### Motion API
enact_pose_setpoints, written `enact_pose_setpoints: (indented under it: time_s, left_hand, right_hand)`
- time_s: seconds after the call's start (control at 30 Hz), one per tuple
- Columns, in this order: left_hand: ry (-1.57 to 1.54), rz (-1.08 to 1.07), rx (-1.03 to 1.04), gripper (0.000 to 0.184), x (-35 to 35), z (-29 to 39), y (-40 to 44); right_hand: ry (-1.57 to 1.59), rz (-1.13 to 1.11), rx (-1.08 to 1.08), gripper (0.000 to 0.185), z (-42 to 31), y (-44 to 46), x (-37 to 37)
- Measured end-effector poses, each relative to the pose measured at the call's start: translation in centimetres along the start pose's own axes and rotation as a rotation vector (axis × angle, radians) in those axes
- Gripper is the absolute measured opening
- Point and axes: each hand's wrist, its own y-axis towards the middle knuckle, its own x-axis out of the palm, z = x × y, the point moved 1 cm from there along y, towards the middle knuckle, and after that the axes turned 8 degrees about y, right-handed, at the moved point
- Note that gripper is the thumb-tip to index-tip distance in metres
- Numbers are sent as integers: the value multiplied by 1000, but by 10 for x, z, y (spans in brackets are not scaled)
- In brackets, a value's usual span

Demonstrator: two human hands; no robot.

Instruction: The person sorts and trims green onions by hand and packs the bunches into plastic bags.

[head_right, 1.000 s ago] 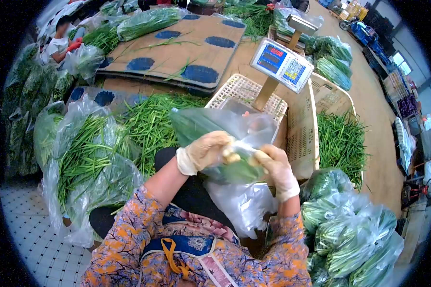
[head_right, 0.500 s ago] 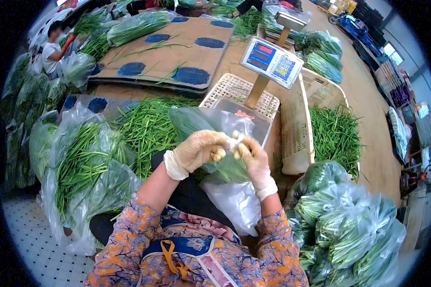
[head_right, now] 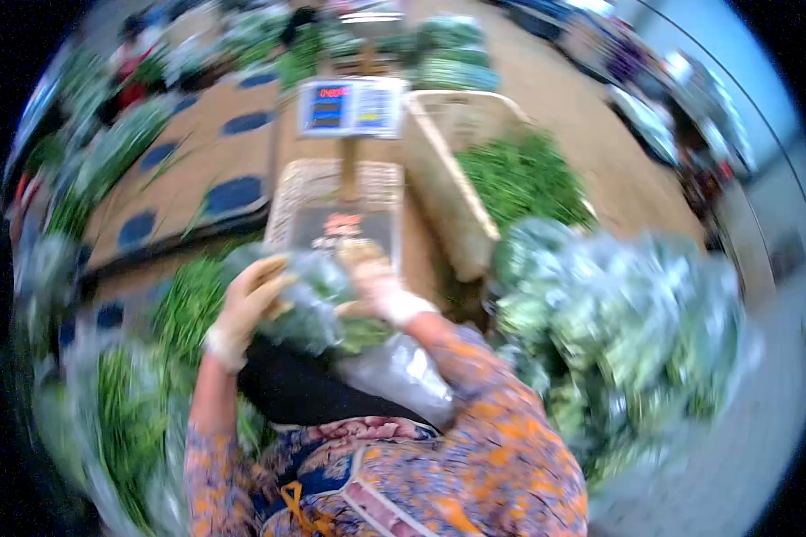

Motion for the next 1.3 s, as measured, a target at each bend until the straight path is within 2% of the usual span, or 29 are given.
enact_pose_setpoints:
  time_s: [0.03, 0.07, 0.1, 0.13, 0.17, 0.23, 0.27, 0.3, 0.37, 0.43, 0.5, 0.57, 0.63, 0.67, 0.73, 0.77, 0.83, 0.9, 0.97, 1.03, 1.1, 1.17, 1.3]
  left_hand:
    - [124, 15, -6, 38, -5, -11, -3]
    - [108, 58, 22, 36, -9, -16, -9]
    - [86, 115, 44, 35, -16, -19, -17]
    - [60, 166, 44, 33, -30, -22, -29]
    - [27, 226, 41, 32, -46, -29, -40]
    - [43, 300, -9, 32, -78, -43, -67]
    - [-21, 292, 8, 34, -98, -65, -82]
    - [-86, 284, 26, 35, -114, -88, -99]
    - [-285, 75, 134, 41, -127, -117, -145]
    - [-489, 189, -53, 50, -127, -171, -184]
    - [-583, 12, -245, 54, -129, -210, -216]
    - [-839, -251, -311, 61, -131, -254, -241]
    - [-835, -274, -343, 59, -121, -252, -245]
    - [-819, -278, -377, 57, -118, -249, -248]
    - [-954, -292, -355, 54, -121, -254, -246]
    - [-965, -283, -365, 53, -124, -261, -246]
    - [-970, -297, -376, 53, -124, -263, -245]
    - [-968, -301, -390, 52, -124, -261, -247]
    - [-981, -311, -391, 52, -122, -261, -249]
    - [-986, -310, -411, 52, -122, -263, -250]
    - [-986, -306, -431, 53, -123, -265, -249]
    - [-990, -298, -423, 54, -122, -264, -252]
    - [-1005, -295, -431, 54, -121, -271, -255]
  right_hand:
    - [-113, 22, -48, 96, 6, 14, 27]
    - [-227, 49, -93, 111, 12, 28, 54]
    - [-223, 30, 44, 120, 12, 33, 73]
    - [-176, -46, 133, 118, 7, 36, 75]
    - [-170, -23, 149, 118, 12, 39, 74]
    - [241, -87, 214, 108, 21, 40, 78]
    - [339, -91, 318, 96, 18, 36, 68]
    - [338, -80, 325, 96, 10, 29, 53]
    - [413, 14, 257, 87, -13, 9, 13]
    - [351, 153, 140, 81, -26, -8, -33]
    - [95, 421, -8, 76, -22, -32, -76]
    - [-50, 635, -65, 68, -44, -96, -143]
    - [-372, 834, 142, 63, -57, -162, -197]
    - [-492, 981, 167, 60, -39, -187, -223]
    - [-576, 1189, 216, 62, -49, -249, -264]
    - [-632, 1271, 239, 63, -54, -279, -279]
    - [-869, 1356, 427, 66, -37, -337, -310]
    - [-1004, 1455, 478, 69, -27, -384, -323]
    - [-879, 1359, 836, 67, -13, -415, -328]
    - [-687, 1173, 1133, 65, 16, -428, -312]
    - [-535, 1067, 1291, 66, 86, -432, -279]
    - [-539, 1018, 1390, 71, 145, -441, -242]
    - [-408, 1042, 1337, 75, 112, -441, -248]
